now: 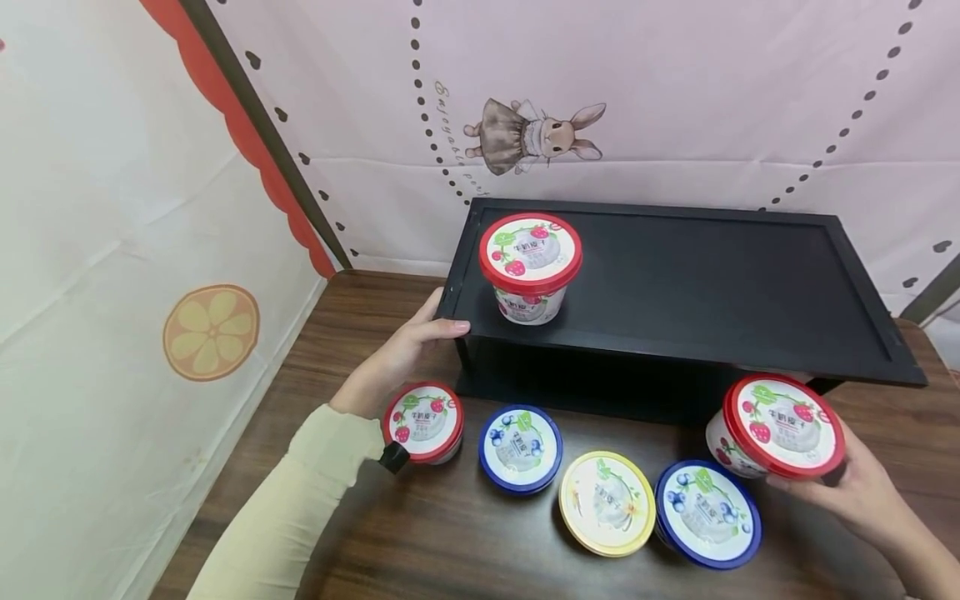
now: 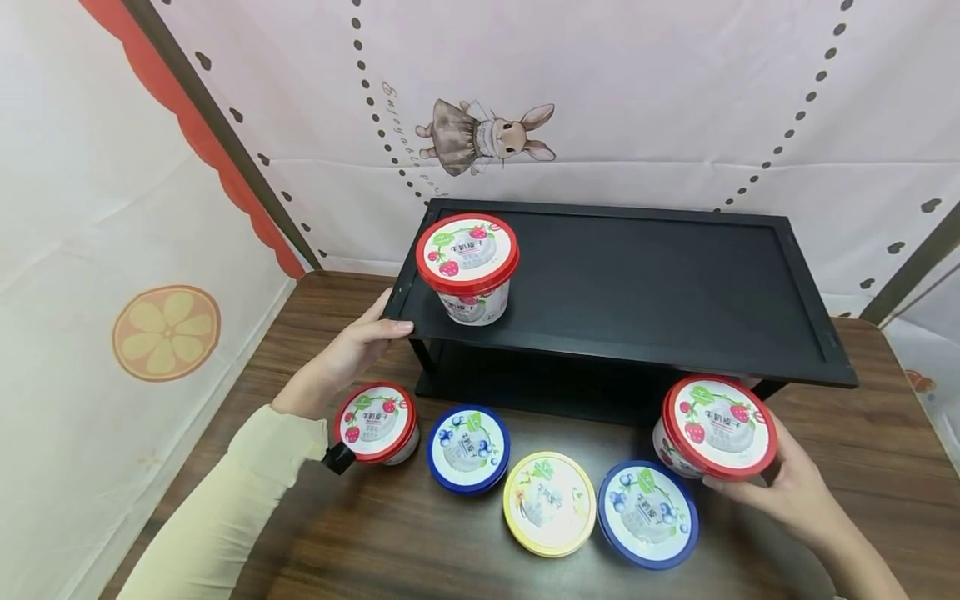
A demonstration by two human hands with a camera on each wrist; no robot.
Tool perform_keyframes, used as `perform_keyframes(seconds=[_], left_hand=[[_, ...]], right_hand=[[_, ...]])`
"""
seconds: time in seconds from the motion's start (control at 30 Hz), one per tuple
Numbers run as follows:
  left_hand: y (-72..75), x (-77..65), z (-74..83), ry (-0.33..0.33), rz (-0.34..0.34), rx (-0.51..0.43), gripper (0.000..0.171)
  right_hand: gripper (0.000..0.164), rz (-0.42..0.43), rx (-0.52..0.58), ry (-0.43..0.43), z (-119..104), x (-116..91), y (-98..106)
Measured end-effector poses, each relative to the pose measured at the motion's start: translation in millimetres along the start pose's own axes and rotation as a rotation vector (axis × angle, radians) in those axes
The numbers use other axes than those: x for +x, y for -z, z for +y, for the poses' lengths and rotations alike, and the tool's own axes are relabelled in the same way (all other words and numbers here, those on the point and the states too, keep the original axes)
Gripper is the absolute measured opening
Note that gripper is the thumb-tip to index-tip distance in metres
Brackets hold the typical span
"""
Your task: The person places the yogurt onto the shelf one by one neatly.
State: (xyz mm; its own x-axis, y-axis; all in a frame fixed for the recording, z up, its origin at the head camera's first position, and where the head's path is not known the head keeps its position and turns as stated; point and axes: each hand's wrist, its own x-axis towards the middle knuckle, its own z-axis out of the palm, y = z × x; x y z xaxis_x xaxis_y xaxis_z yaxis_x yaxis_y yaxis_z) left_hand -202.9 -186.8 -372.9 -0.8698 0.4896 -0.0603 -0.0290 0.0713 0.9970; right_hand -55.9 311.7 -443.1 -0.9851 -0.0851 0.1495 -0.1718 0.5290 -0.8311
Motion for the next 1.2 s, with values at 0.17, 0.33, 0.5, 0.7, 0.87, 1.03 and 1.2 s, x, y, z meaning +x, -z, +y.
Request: perform_keyframes(seconds=[0.17,0.33,0.5,0.7,0.87,1.03,1.2], left_hand=[[-0.7,-0.9,-0.5,-0.003,0.006,0.004,0.063],[-1.2,-1.4,0.6,0.0,0.015,0.012,0.063],[-1.0,-0.9,0.1,0.001,0.017,0.017,0.064],[-2.3,-1.0,0.9,0.017,0.031,0.015,0.065],[-2.7,-0.3,0.9,0.023,0.035,0.02,0.064],[-2.4,1.3,-0.3,-0.008,0.012,0.003,0.064],[-1.9,0.8,-1.9,-0.016,0.009,0.001,0.063]], right_hand=[[0.096,0.003,-0.005,0.022,-3,1,-1],[0.095,0.002,-0.008,0.022,-5,2,-1],[0.096,0.009,-0.008,0.032,-7,2,-1],[0.098,0.042,-0.004,0.062,-10,3,-2],[0.105,0.043,0.04,0.086,-15,4,-3],[0.106,0.048,0.062,0.093,-18,3,-4],[0.104,0.042,0.073,0.097,-18,3,-5]])
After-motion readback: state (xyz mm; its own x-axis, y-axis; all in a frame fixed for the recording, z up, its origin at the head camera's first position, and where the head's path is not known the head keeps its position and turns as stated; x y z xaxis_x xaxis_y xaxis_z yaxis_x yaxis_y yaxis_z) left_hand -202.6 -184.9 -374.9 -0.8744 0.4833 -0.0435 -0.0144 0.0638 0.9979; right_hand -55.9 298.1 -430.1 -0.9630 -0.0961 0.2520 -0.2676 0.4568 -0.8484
